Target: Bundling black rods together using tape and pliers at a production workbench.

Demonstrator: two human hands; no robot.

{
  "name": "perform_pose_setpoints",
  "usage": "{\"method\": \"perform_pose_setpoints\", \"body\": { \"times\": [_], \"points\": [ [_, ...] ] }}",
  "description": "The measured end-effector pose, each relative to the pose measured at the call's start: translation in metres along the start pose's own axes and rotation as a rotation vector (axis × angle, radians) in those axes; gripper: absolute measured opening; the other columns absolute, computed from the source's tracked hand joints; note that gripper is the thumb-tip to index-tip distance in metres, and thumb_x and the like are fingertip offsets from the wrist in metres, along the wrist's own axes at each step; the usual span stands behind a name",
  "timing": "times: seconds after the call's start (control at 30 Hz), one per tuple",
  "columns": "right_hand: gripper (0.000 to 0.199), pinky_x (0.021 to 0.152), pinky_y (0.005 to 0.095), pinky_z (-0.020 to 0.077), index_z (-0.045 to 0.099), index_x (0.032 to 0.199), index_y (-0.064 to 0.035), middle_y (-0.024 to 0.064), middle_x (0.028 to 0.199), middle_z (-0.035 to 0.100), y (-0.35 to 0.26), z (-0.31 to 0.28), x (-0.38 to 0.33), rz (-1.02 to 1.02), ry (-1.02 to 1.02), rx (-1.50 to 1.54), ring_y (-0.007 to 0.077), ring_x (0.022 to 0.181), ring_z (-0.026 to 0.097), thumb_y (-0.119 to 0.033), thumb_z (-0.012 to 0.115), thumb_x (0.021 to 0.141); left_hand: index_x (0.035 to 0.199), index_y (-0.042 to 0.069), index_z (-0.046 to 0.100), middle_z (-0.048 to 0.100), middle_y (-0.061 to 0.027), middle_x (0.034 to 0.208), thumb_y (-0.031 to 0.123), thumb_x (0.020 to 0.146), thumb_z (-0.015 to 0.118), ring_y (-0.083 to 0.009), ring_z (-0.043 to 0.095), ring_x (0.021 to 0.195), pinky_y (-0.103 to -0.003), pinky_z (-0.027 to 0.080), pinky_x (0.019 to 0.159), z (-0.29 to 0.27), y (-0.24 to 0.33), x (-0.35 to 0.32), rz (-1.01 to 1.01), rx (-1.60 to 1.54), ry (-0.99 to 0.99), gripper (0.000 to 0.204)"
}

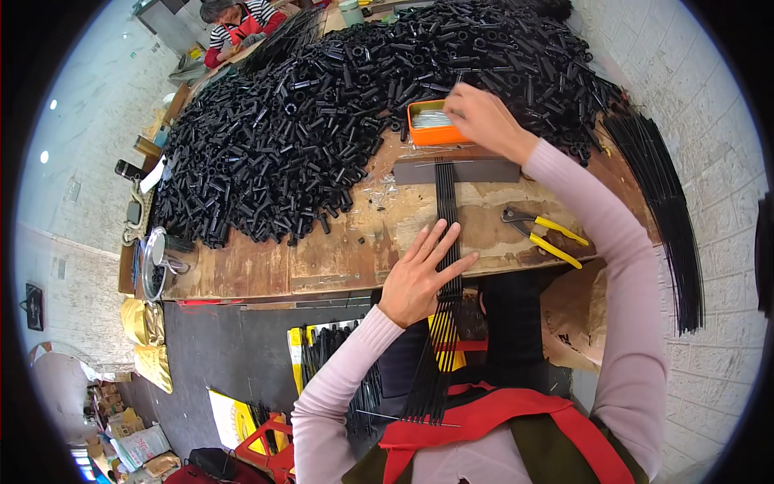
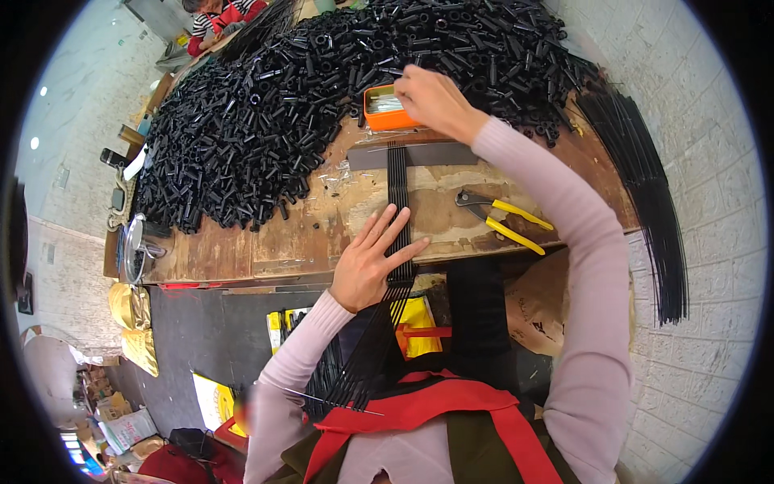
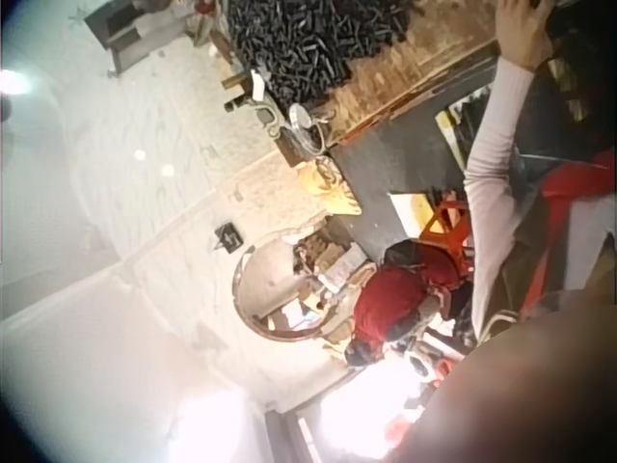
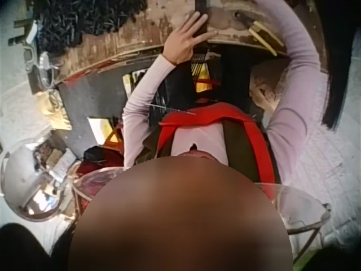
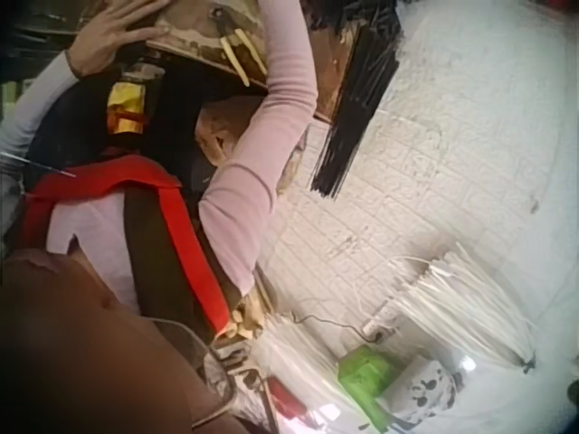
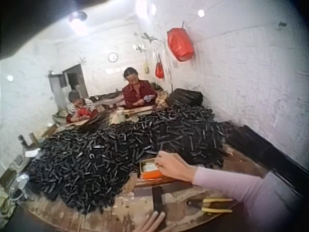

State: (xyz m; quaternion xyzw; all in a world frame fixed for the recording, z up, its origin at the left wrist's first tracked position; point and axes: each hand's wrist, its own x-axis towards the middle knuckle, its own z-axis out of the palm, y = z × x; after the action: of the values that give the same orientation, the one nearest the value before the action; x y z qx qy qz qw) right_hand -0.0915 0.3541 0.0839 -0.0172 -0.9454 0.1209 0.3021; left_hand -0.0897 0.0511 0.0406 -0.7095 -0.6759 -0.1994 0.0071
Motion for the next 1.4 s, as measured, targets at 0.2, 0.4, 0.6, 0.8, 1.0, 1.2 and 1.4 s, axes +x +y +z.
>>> {"method": "perform_pose_setpoints", "body": {
  "times": [0.2, 0.4, 0.6, 0.8, 1.0, 1.2, 1.4],
  "points": [
    [0.022, 0.069, 0.0435, 0.0516, 0.065, 0.102, -0.005, 0.0154, 0.088, 0.06, -0.018, -0.015, -0.06, -0.01, -0.201, -0.003, 0.0361, 0.08, 0.063, -0.001, 0.056, 0.082, 0.136, 0.023, 0.055, 0.034, -0.0157, 0.153, -0.003, 0.064, 0.056, -0.0344, 0.031, 0.142, -0.046, 0.026, 0.116, -0.006, -0.001, 0.001, 0.001, -0.008, 0.005, 0.077],
    [0.032, 0.068, 0.0421, 0.0525, 0.067, 0.112, -0.0072, 0.0139, 0.086, 0.06, -0.009, -0.022, -0.065, -0.083, -0.23, 0.011, 0.0336, 0.078, 0.063, -0.002, 0.058, 0.082, 0.136, 0.023, 0.054, 0.033, -0.016, 0.153, -0.003, 0.064, 0.057, -0.0355, 0.03, 0.142, -0.047, 0.026, 0.116, -0.001, -0.003, 0.001, 0.011, 0.001, 0.014, 0.076],
    [0.034, 0.071, 0.0404, 0.0522, 0.067, 0.113, -0.0073, 0.0136, 0.089, 0.059, -0.008, -0.018, -0.065, -0.067, -0.265, -0.026, 0.032, 0.079, 0.062, -0.001, 0.059, 0.081, 0.134, 0.024, 0.057, 0.035, -0.0148, 0.153, -0.002, 0.067, 0.055, -0.0339, 0.032, 0.142, -0.046, 0.027, 0.115, -0.002, 0.001, 0.002, -0.008, -0.004, 0.014, 0.072],
    [0.034, 0.069, 0.0404, 0.0529, 0.067, 0.114, -0.007, 0.013, 0.088, 0.059, -0.014, -0.018, -0.058, -0.089, -0.303, -0.073, 0.032, 0.078, 0.063, -0.002, 0.059, 0.08, 0.135, 0.024, 0.056, 0.035, -0.0149, 0.153, -0.002, 0.066, 0.056, -0.034, 0.032, 0.142, -0.046, 0.027, 0.116, -0.001, 0.0, 0.002, -0.011, -0.001, 0.013, 0.073],
    [0.028, 0.07, 0.0397, 0.0528, 0.068, 0.108, -0.0061, 0.0128, 0.086, 0.061, -0.012, -0.011, -0.052, -0.112, -0.301, -0.1, 0.0315, 0.078, 0.063, -0.003, 0.06, 0.082, 0.136, 0.023, 0.054, 0.033, -0.016, 0.153, -0.003, 0.062, 0.06, -0.0354, 0.03, 0.142, -0.047, 0.026, 0.116, -0.001, -0.002, 0.002, 0.008, -0.011, 0.01, 0.078],
    [0.014, 0.074, 0.039, 0.0522, 0.068, 0.097, -0.0031, 0.0125, 0.087, 0.067, -0.01, -0.001, -0.037, -0.086, -0.265, 0.079, 0.0311, 0.083, 0.064, -0.009, 0.062, 0.085, 0.136, 0.023, 0.053, 0.032, -0.0161, 0.154, -0.003, 0.061, 0.06, -0.0359, 0.03, 0.142, -0.047, 0.026, 0.116, -0.002, -0.001, 0.001, 0.012, -0.02, 0.009, 0.08],
    [0.014, 0.074, 0.0416, 0.0523, 0.068, 0.093, -0.0024, 0.014, 0.092, 0.069, -0.009, -0.009, -0.045, -0.044, -0.186, 0.033, 0.0334, 0.085, 0.066, -0.011, 0.062, 0.084, 0.137, 0.023, 0.053, 0.033, -0.0155, 0.153, -0.005, 0.061, 0.057, -0.0347, 0.03, 0.143, -0.047, 0.026, 0.116, -0.004, 0.0, -0.001, 0.0, -0.029, 0.018, 0.081]
  ]
}}
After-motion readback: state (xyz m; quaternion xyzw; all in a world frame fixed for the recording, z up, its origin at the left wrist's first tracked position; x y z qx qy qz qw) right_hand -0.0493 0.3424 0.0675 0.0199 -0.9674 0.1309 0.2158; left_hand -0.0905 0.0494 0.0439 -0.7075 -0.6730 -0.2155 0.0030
